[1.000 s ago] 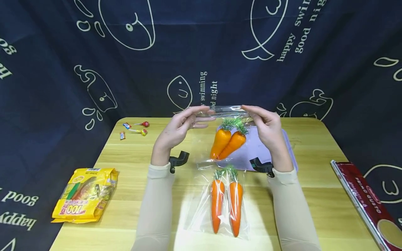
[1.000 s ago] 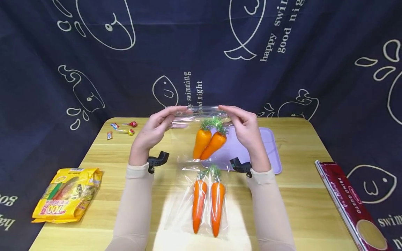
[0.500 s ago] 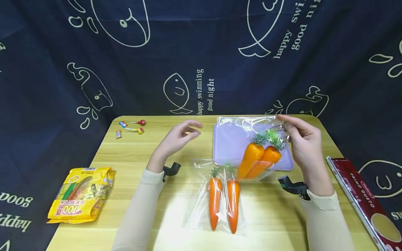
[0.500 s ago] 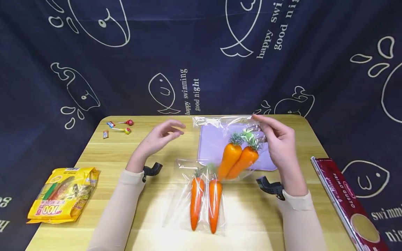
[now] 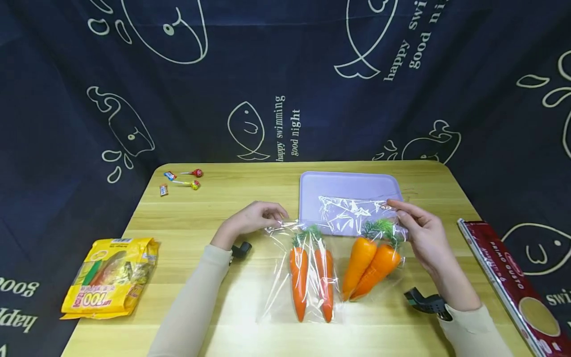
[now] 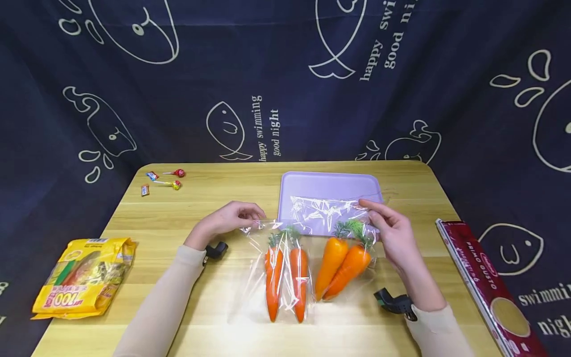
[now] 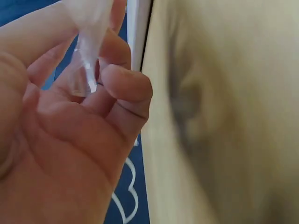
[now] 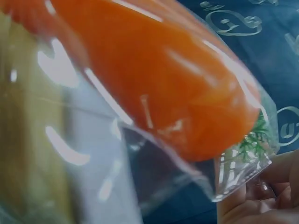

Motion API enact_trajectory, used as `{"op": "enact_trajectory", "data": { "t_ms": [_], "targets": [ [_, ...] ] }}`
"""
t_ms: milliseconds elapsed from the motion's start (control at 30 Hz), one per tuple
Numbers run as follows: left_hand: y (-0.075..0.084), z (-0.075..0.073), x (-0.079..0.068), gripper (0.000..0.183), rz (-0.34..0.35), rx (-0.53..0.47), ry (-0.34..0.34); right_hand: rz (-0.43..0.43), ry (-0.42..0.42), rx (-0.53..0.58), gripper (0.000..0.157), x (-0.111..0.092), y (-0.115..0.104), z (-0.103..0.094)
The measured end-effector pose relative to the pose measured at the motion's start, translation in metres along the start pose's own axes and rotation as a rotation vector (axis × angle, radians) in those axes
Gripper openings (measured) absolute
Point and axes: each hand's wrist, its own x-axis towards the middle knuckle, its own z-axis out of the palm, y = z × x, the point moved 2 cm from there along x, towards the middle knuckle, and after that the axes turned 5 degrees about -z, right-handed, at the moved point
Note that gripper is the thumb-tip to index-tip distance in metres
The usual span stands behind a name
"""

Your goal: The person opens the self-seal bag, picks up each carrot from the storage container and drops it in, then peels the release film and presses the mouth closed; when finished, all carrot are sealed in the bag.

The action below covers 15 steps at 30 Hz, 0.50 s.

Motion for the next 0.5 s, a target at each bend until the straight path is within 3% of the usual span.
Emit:
{"op": "enact_trajectory", "data": {
  "t_ms": [233, 500],
  "targets": [
    [-0.010, -0.026, -0.013, 0.023, -0.075, 0.008, 0.132, 0.127, -0.062, -0.330, 0.037, 0.012, 0.040, -0.003],
    [-0.020, -0.031, -0.013, 0.022, -0.076, 0.026, 0.164, 0.072, -0.079, -0.653, 0.030, 0.026, 0.060, -0.002]
  ]
}}
